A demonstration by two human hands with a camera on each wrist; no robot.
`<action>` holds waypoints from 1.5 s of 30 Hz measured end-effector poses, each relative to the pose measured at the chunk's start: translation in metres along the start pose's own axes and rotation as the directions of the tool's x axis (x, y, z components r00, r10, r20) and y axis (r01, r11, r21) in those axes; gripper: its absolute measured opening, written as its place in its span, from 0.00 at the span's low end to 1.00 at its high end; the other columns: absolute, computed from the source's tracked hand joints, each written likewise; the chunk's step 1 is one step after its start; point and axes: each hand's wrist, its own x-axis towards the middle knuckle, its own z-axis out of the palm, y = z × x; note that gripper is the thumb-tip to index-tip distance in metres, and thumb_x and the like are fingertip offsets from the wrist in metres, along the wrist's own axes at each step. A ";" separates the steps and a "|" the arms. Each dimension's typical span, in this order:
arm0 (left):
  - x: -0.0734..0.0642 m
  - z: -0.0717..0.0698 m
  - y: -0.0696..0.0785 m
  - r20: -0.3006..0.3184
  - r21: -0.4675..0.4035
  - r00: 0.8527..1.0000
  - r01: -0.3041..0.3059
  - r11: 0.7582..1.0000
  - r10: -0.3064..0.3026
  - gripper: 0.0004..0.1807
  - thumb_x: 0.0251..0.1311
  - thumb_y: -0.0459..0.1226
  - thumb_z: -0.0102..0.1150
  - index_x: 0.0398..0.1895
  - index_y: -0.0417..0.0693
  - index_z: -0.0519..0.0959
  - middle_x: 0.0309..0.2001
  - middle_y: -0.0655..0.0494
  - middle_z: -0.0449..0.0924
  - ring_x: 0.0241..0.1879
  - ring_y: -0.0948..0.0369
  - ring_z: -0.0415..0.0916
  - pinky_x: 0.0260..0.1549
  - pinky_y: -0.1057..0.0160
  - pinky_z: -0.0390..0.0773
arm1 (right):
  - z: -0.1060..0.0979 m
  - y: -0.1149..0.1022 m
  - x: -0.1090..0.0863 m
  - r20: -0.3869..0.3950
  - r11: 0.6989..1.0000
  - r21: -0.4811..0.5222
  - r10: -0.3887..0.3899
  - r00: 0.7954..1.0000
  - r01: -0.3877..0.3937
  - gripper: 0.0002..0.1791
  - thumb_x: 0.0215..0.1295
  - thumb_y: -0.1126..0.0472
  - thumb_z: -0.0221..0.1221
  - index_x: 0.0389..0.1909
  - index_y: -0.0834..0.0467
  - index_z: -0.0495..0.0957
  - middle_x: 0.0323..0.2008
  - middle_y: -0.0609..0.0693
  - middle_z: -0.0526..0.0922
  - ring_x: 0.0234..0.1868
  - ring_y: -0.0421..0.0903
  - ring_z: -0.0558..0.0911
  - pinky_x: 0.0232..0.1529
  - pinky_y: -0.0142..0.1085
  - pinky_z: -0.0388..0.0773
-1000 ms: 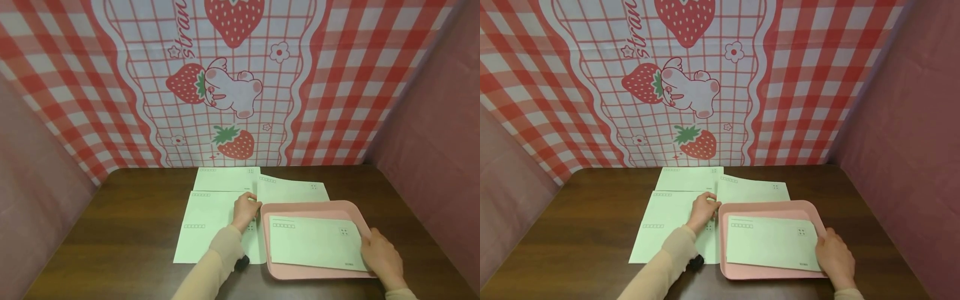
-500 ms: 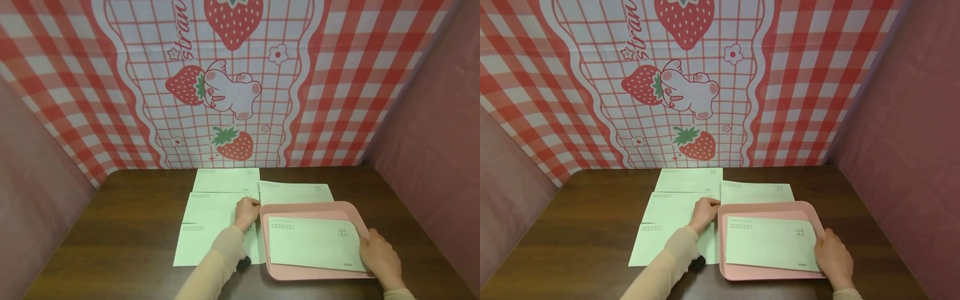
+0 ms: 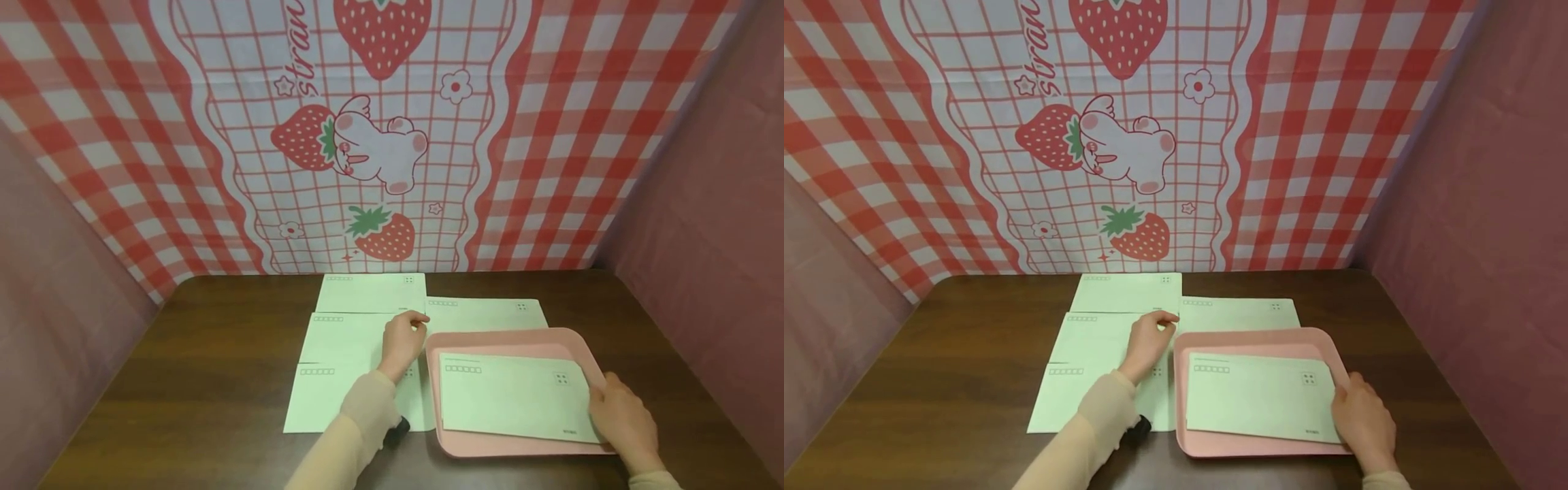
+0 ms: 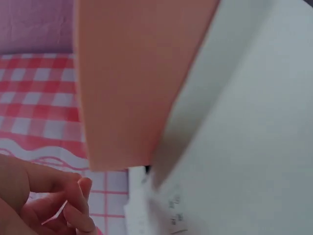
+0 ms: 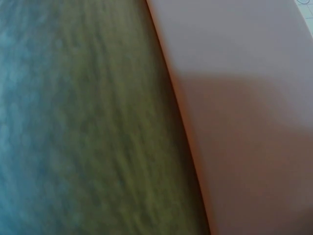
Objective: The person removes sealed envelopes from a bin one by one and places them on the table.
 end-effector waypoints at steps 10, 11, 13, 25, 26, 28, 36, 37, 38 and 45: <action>-0.029 0.007 0.026 0.423 0.396 0.844 -0.501 0.770 0.331 0.15 0.55 0.45 0.60 0.45 0.51 0.78 0.41 0.60 0.78 0.39 0.66 0.74 0.37 0.69 0.74 | -0.002 0.000 0.002 0.013 1.000 -0.002 0.009 1.000 -0.009 0.26 0.67 0.55 0.37 0.55 0.74 0.56 0.48 0.76 0.67 0.43 0.74 0.71 0.31 0.56 0.69; -0.032 0.008 0.026 0.471 0.454 0.822 -0.537 0.711 0.320 0.21 0.52 0.49 0.62 0.47 0.51 0.77 0.43 0.59 0.77 0.42 0.65 0.73 0.40 0.68 0.73 | -0.002 0.000 0.002 0.015 1.000 -0.001 0.011 1.000 -0.011 0.26 0.68 0.55 0.37 0.55 0.74 0.56 0.47 0.76 0.67 0.42 0.73 0.71 0.31 0.56 0.69; -0.037 0.010 0.025 0.549 0.539 0.787 -0.589 0.602 0.279 0.35 0.42 0.58 0.65 0.51 0.49 0.74 0.46 0.57 0.74 0.48 0.63 0.70 0.47 0.67 0.71 | -0.002 -0.001 0.002 0.012 1.000 0.000 0.009 1.000 -0.009 0.25 0.67 0.56 0.37 0.54 0.74 0.57 0.46 0.76 0.67 0.41 0.73 0.71 0.31 0.55 0.69; -0.046 0.014 0.016 0.651 0.630 0.747 -0.632 0.451 0.135 0.65 0.20 0.71 0.63 0.66 0.48 0.58 0.62 0.54 0.60 0.62 0.59 0.57 0.65 0.62 0.50 | 0.001 -0.001 0.002 0.007 1.000 0.002 -0.003 1.000 0.003 0.24 0.67 0.56 0.38 0.52 0.74 0.59 0.44 0.75 0.69 0.41 0.73 0.71 0.31 0.56 0.69; -0.046 0.014 0.015 0.652 0.622 0.746 -0.629 0.466 0.136 0.65 0.21 0.71 0.64 0.66 0.48 0.58 0.62 0.54 0.60 0.62 0.59 0.57 0.65 0.62 0.50 | 0.001 -0.001 0.002 0.006 1.000 0.004 -0.001 1.000 0.001 0.24 0.67 0.56 0.39 0.51 0.74 0.59 0.44 0.75 0.69 0.41 0.73 0.71 0.31 0.56 0.69; -0.046 0.014 0.014 0.656 0.602 0.743 -0.623 0.500 0.135 0.64 0.22 0.70 0.65 0.67 0.49 0.57 0.63 0.53 0.59 0.64 0.58 0.55 0.65 0.61 0.49 | 0.001 -0.001 0.002 0.007 1.000 0.005 -0.001 1.000 0.001 0.24 0.67 0.56 0.39 0.51 0.74 0.59 0.44 0.75 0.69 0.41 0.73 0.71 0.31 0.56 0.68; -0.046 0.016 0.009 0.637 0.559 0.749 -0.611 0.560 0.180 0.63 0.21 0.66 0.69 0.67 0.49 0.57 0.62 0.51 0.58 0.62 0.57 0.54 0.63 0.59 0.51 | 0.002 0.000 0.003 0.007 1.000 0.004 -0.003 1.000 0.003 0.24 0.67 0.56 0.39 0.52 0.74 0.58 0.43 0.75 0.69 0.40 0.73 0.71 0.31 0.56 0.68; -0.046 0.016 0.008 0.631 0.562 0.753 -0.610 0.559 0.187 0.64 0.21 0.66 0.69 0.67 0.49 0.57 0.62 0.52 0.57 0.62 0.57 0.54 0.63 0.59 0.52 | 0.002 0.000 0.003 0.007 1.000 0.005 -0.004 1.000 0.004 0.24 0.67 0.56 0.39 0.52 0.74 0.58 0.42 0.75 0.69 0.40 0.73 0.71 0.31 0.56 0.68; -0.047 0.017 0.008 0.625 0.562 0.756 -0.608 0.561 0.193 0.64 0.21 0.65 0.70 0.67 0.49 0.56 0.62 0.51 0.57 0.62 0.57 0.54 0.63 0.59 0.52 | 0.001 0.001 0.004 0.008 1.000 0.004 -0.004 1.000 0.004 0.24 0.67 0.56 0.38 0.52 0.74 0.58 0.42 0.75 0.69 0.40 0.73 0.71 0.31 0.56 0.68; -0.049 0.019 0.006 0.581 0.576 0.777 -0.603 0.551 0.243 0.66 0.18 0.65 0.70 0.67 0.48 0.56 0.55 0.53 0.57 0.54 0.59 0.53 0.55 0.63 0.57 | -0.002 0.000 0.003 0.006 1.000 0.004 -0.007 1.000 0.007 0.25 0.67 0.56 0.37 0.54 0.73 0.57 0.44 0.75 0.68 0.41 0.74 0.71 0.30 0.55 0.69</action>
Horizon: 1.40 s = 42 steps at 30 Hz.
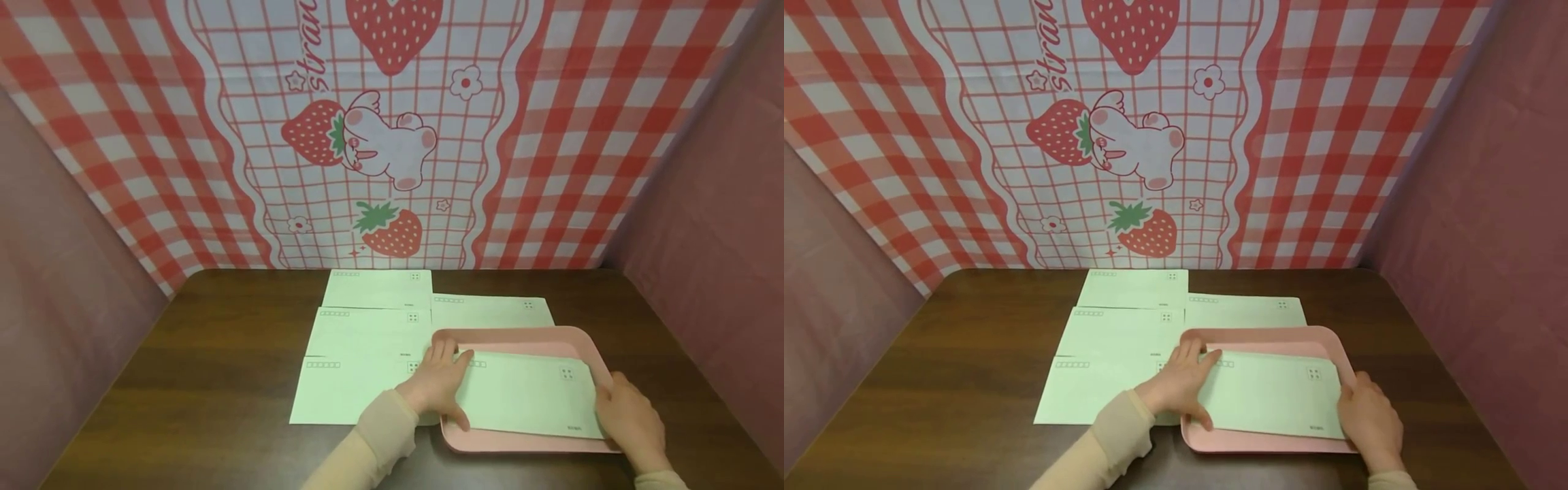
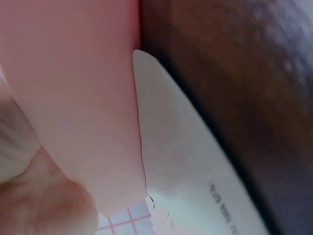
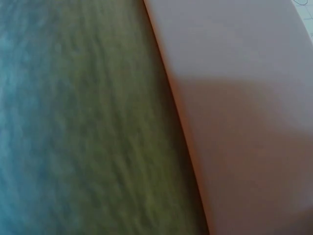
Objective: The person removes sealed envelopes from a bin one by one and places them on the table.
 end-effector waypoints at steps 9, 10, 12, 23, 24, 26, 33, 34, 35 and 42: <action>0.000 0.003 0.001 -0.057 -0.139 0.998 0.010 0.990 -0.018 0.60 0.23 0.57 0.74 0.65 0.48 0.57 0.50 0.54 0.55 0.52 0.60 0.51 0.57 0.62 0.57 | -0.001 0.001 -0.002 0.011 1.000 -0.005 0.008 1.000 -0.008 0.26 0.68 0.55 0.36 0.55 0.73 0.56 0.48 0.77 0.66 0.44 0.76 0.69 0.32 0.57 0.69; 0.000 0.002 0.001 -0.062 -0.164 0.998 0.009 0.986 -0.019 0.58 0.24 0.55 0.75 0.65 0.48 0.57 0.50 0.55 0.54 0.52 0.60 0.51 0.56 0.62 0.57 | 0.000 0.002 -0.002 0.012 1.000 -0.003 0.004 1.000 -0.004 0.26 0.68 0.55 0.37 0.55 0.73 0.55 0.48 0.77 0.66 0.44 0.76 0.69 0.32 0.57 0.69; 0.001 0.002 0.001 -0.074 -0.207 0.997 0.009 0.978 -0.025 0.55 0.28 0.52 0.75 0.64 0.49 0.58 0.49 0.55 0.54 0.51 0.60 0.51 0.55 0.63 0.57 | 0.000 0.002 -0.003 0.013 1.000 -0.003 0.001 1.000 -0.001 0.26 0.68 0.55 0.37 0.56 0.73 0.55 0.48 0.77 0.65 0.44 0.76 0.69 0.33 0.57 0.69; 0.005 0.000 0.003 -0.191 -0.377 0.970 0.070 0.924 -0.151 0.29 0.49 0.32 0.62 0.57 0.46 0.67 0.55 0.51 0.66 0.57 0.56 0.62 0.58 0.61 0.62 | 0.002 0.001 0.000 0.026 1.000 -0.001 0.013 1.000 -0.013 0.26 0.68 0.55 0.35 0.57 0.74 0.54 0.49 0.77 0.65 0.45 0.75 0.68 0.34 0.58 0.68; 0.005 -0.001 0.003 -0.204 -0.388 0.965 0.075 0.919 -0.165 0.26 0.50 0.31 0.61 0.55 0.46 0.69 0.54 0.52 0.68 0.57 0.57 0.64 0.57 0.61 0.63 | 0.002 0.001 0.000 0.023 1.000 -0.001 0.009 1.000 -0.009 0.26 0.68 0.56 0.35 0.57 0.73 0.54 0.48 0.77 0.65 0.44 0.75 0.69 0.33 0.57 0.68; 0.006 -0.001 0.002 -0.240 -0.404 0.954 0.070 0.912 -0.179 0.21 0.49 0.30 0.61 0.49 0.47 0.73 0.50 0.53 0.72 0.54 0.58 0.67 0.54 0.61 0.66 | 0.003 0.001 0.000 0.021 1.000 -0.002 0.005 1.000 -0.005 0.26 0.68 0.57 0.35 0.57 0.73 0.54 0.49 0.77 0.65 0.44 0.75 0.69 0.33 0.57 0.68; 0.008 -0.003 -0.003 -0.259 -0.543 0.929 0.085 0.836 -0.263 0.06 0.49 0.32 0.62 0.31 0.48 0.77 0.34 0.59 0.77 0.34 0.66 0.70 0.38 0.68 0.72 | 0.002 -0.002 0.000 0.029 1.000 -0.008 0.015 0.999 -0.015 0.26 0.67 0.57 0.35 0.58 0.73 0.54 0.50 0.77 0.64 0.45 0.75 0.68 0.34 0.58 0.68; 0.008 -0.003 -0.003 -0.253 -0.562 0.927 0.091 0.822 -0.276 0.05 0.49 0.32 0.62 0.30 0.48 0.77 0.34 0.59 0.77 0.33 0.66 0.70 0.36 0.69 0.72 | 0.001 -0.002 0.000 0.030 1.000 -0.007 0.016 0.999 -0.016 0.26 0.67 0.57 0.35 0.58 0.73 0.54 0.50 0.76 0.65 0.45 0.75 0.68 0.34 0.58 0.68; 0.008 -0.003 -0.003 -0.248 -0.578 0.925 0.096 0.811 -0.286 0.05 0.49 0.32 0.62 0.29 0.48 0.77 0.33 0.59 0.77 0.32 0.67 0.70 0.35 0.69 0.71 | 0.001 -0.003 0.000 0.031 1.000 -0.007 0.017 0.999 -0.017 0.26 0.67 0.57 0.35 0.57 0.73 0.54 0.50 0.76 0.65 0.45 0.75 0.68 0.33 0.58 0.68; 0.007 -0.008 -0.006 -0.226 -0.702 0.906 0.102 0.705 -0.357 0.04 0.49 0.36 0.64 0.29 0.48 0.80 0.26 0.61 0.79 0.22 0.70 0.67 0.23 0.72 0.69 | -0.001 -0.004 -0.001 0.037 1.000 -0.008 0.019 0.999 -0.019 0.25 0.68 0.55 0.33 0.55 0.72 0.56 0.49 0.76 0.66 0.43 0.74 0.70 0.31 0.56 0.68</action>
